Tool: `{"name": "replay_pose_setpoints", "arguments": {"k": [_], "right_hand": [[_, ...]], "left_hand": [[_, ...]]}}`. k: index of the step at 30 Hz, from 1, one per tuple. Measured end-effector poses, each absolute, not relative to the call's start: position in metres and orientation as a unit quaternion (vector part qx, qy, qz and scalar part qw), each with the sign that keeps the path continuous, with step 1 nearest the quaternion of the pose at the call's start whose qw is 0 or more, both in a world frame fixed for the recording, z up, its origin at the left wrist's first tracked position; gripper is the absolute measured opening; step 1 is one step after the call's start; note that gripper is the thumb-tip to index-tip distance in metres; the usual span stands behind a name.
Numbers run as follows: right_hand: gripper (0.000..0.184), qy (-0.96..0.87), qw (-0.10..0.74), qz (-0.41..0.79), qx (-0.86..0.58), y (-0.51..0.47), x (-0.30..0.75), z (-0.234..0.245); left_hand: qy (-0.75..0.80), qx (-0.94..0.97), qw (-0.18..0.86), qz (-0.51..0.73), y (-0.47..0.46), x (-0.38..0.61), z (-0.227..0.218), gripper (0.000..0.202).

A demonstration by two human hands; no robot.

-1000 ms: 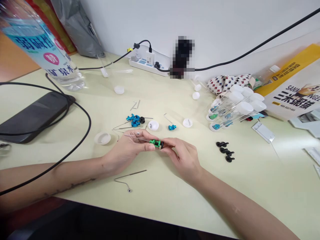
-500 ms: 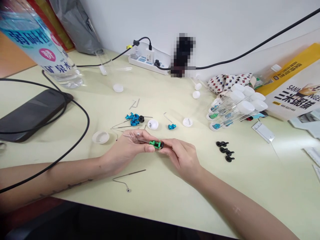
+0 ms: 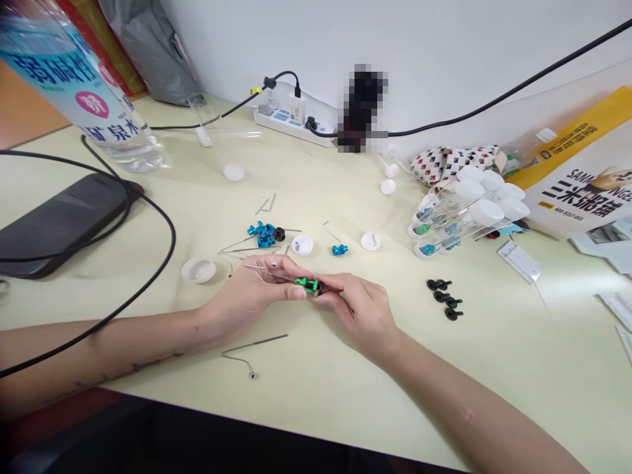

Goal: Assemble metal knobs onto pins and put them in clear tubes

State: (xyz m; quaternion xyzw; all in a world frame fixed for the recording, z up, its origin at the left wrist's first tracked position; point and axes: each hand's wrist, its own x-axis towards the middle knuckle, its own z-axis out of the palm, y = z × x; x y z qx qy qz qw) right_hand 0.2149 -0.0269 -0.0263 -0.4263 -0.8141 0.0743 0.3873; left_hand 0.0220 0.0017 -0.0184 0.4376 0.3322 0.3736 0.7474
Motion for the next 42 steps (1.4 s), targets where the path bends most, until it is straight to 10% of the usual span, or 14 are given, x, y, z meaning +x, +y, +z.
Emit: {"name": "replay_pose_setpoints", "arguments": {"k": [42], "right_hand": [[0.011,-0.813,0.375,0.051,-0.442,-0.0265,0.214,-0.0229]], "left_hand": [[0.347,0.426,0.748,0.373,0.003,0.0222,-0.0151,0.016]]}}
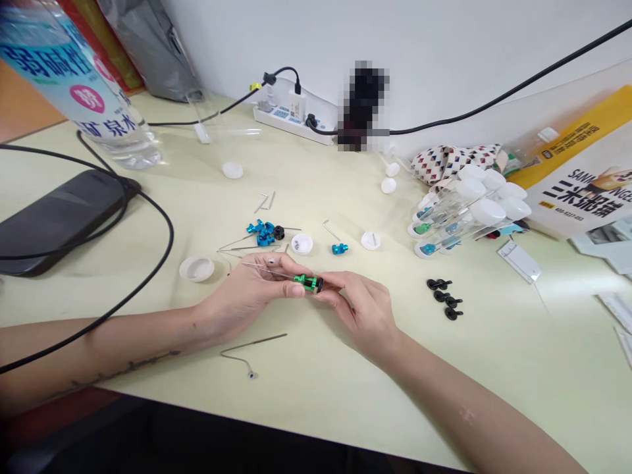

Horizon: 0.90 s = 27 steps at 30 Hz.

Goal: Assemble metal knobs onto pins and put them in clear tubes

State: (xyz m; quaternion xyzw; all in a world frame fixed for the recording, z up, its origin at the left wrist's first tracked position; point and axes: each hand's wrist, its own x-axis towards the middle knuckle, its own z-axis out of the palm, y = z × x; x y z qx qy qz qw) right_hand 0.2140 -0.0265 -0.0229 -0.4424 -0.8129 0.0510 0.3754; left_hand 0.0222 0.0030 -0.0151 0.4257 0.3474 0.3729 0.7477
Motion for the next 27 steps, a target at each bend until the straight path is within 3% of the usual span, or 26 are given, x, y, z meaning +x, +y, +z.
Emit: {"name": "replay_pose_setpoints", "arguments": {"k": [27], "right_hand": [[0.014,-0.816,0.386,0.065,-0.425,-0.0271,0.2166,-0.0224]], "left_hand": [[0.345,0.431,0.742,0.381,0.0022,0.0227,-0.0165,0.016]]}}
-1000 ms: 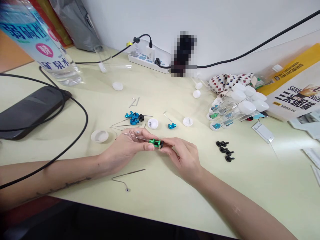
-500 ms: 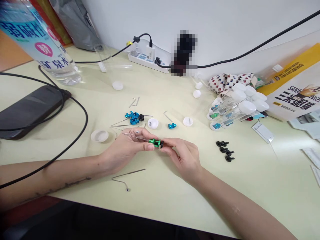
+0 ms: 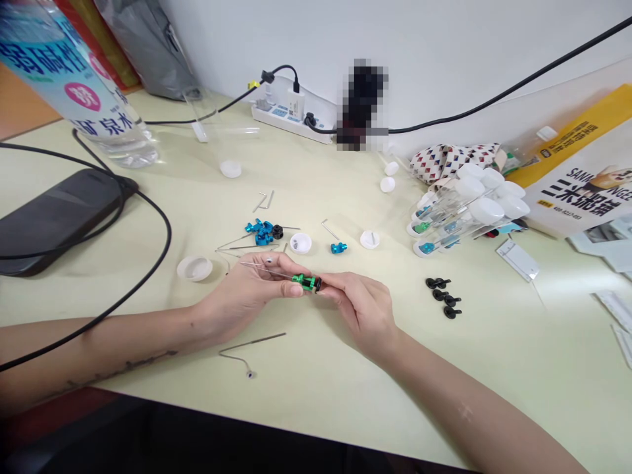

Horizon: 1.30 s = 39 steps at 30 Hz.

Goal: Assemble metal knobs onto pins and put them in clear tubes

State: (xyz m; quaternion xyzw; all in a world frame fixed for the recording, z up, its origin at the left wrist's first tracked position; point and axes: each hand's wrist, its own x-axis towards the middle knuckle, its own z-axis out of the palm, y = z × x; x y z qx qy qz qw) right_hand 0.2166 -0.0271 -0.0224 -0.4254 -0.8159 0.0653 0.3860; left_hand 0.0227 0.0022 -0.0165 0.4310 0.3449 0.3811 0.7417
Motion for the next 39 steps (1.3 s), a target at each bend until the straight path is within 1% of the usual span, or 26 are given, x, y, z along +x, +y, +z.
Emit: {"name": "replay_pose_setpoints", "arguments": {"k": [10,14,21,27,39], "right_hand": [[0.026,-0.811,0.408,0.085,-0.411,-0.0285,0.2153,-0.0182],[0.026,-0.819,0.41,0.094,-0.39,-0.0267,0.2166,-0.0198],[0.029,-0.809,0.401,0.129,-0.41,-0.029,0.2198,-0.0235],[0.029,-0.813,0.408,0.131,-0.393,-0.0283,0.2189,-0.0224],[0.032,-0.803,0.408,0.15,-0.408,-0.0297,0.2198,-0.0252]], "left_hand": [[0.347,0.422,0.741,0.39,0.0019,0.023,-0.0168,0.015],[0.351,0.429,0.738,0.386,0.0017,0.0231,-0.0168,0.016],[0.338,0.424,0.744,0.389,0.0026,0.0234,-0.0182,0.015],[0.337,0.425,0.743,0.392,0.002,0.0233,-0.0175,0.014],[0.33,0.416,0.75,0.396,0.0027,0.023,-0.0189,0.016]]}}
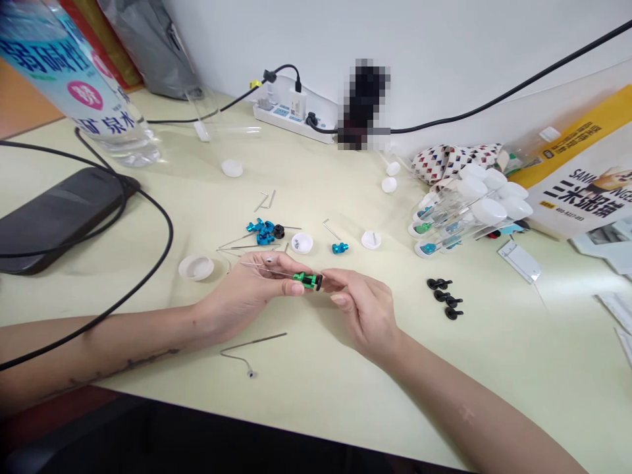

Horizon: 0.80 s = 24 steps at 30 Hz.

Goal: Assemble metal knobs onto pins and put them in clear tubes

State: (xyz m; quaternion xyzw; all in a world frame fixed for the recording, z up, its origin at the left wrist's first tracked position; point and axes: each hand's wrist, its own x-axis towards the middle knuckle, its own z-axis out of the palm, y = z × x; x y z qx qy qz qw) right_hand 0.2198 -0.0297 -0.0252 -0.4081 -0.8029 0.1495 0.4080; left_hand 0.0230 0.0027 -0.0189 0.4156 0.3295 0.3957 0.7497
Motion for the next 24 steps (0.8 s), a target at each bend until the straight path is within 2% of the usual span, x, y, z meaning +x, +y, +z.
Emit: {"name": "replay_pose_setpoints", "arguments": {"k": [19,24], "right_hand": [[0.05,-0.803,0.394,0.192,-0.405,-0.0286,0.2209,-0.0252],[0.043,-0.815,0.383,0.181,-0.395,-0.0272,0.2189,-0.0239]], "left_hand": [[0.339,0.417,0.749,0.388,0.0042,0.0217,-0.0186,0.017],[0.349,0.41,0.75,0.385,0.005,0.0217,-0.0183,0.015]]}}
